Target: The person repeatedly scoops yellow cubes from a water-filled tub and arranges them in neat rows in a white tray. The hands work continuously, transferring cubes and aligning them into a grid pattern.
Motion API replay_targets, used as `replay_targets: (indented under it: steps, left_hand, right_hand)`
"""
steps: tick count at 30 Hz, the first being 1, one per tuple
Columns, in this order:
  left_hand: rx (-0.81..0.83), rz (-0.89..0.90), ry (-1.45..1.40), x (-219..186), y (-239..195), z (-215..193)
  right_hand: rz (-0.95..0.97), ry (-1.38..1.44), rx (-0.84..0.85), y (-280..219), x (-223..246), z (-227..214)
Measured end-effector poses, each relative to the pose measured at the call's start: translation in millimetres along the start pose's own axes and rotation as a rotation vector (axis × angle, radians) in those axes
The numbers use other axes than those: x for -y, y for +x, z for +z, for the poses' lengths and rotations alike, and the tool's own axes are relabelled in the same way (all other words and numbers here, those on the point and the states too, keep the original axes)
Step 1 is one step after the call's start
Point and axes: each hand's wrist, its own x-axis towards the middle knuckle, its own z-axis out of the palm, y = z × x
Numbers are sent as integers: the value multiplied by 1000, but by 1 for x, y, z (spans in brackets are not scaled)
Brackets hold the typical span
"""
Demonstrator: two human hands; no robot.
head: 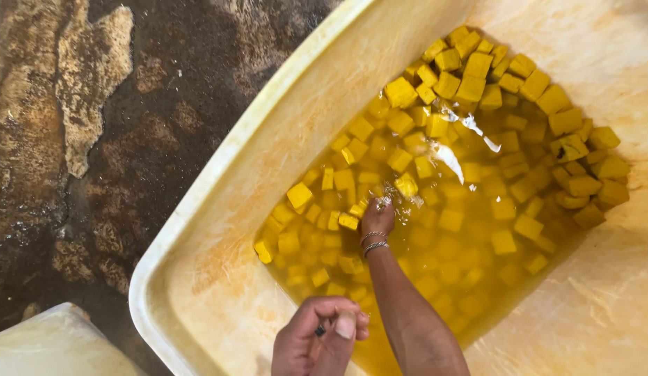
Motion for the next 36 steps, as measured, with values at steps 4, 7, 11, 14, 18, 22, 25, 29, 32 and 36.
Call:
replay_targets:
  steps: [4, 7, 11, 14, 18, 22, 25, 29, 32, 36]
  left_hand:
    - [-88, -73, 54, -5, 2, 8]
    - [-133, -137, 87, -9, 12, 14]
    - [-195, -190, 226, 8, 20, 19]
    - [-318, -292, 68, 13, 36, 23]
    - [-300, -276, 63, 16, 40, 37]
    - [-214, -470, -191, 18, 27, 55]
    - [-35, -442, -482, 10, 23, 58]
    - [13, -415, -559, 4, 15, 61]
    - [110, -419, -453, 2, 5, 68]
    - [258, -450, -488, -1, -5, 76]
  right_hand:
    - [122, 713, 248, -4, -6, -25]
    - [326, 1074, 438, -13, 5, -43]
    - [435, 1184, 552, -38, 3, -86]
    - [504, 1136, 532, -58, 29, -121]
    - [342, 1188, 561, -93, 73, -175]
    - [-114, 1079, 413, -146, 113, -227]
    - [-532, 828, 332, -181, 135, -264]
    - [-799, 372, 177, -198, 147, -295]
    - [-619, 432, 117, -200, 146, -316]
    - [-691, 635, 141, -213, 148, -358]
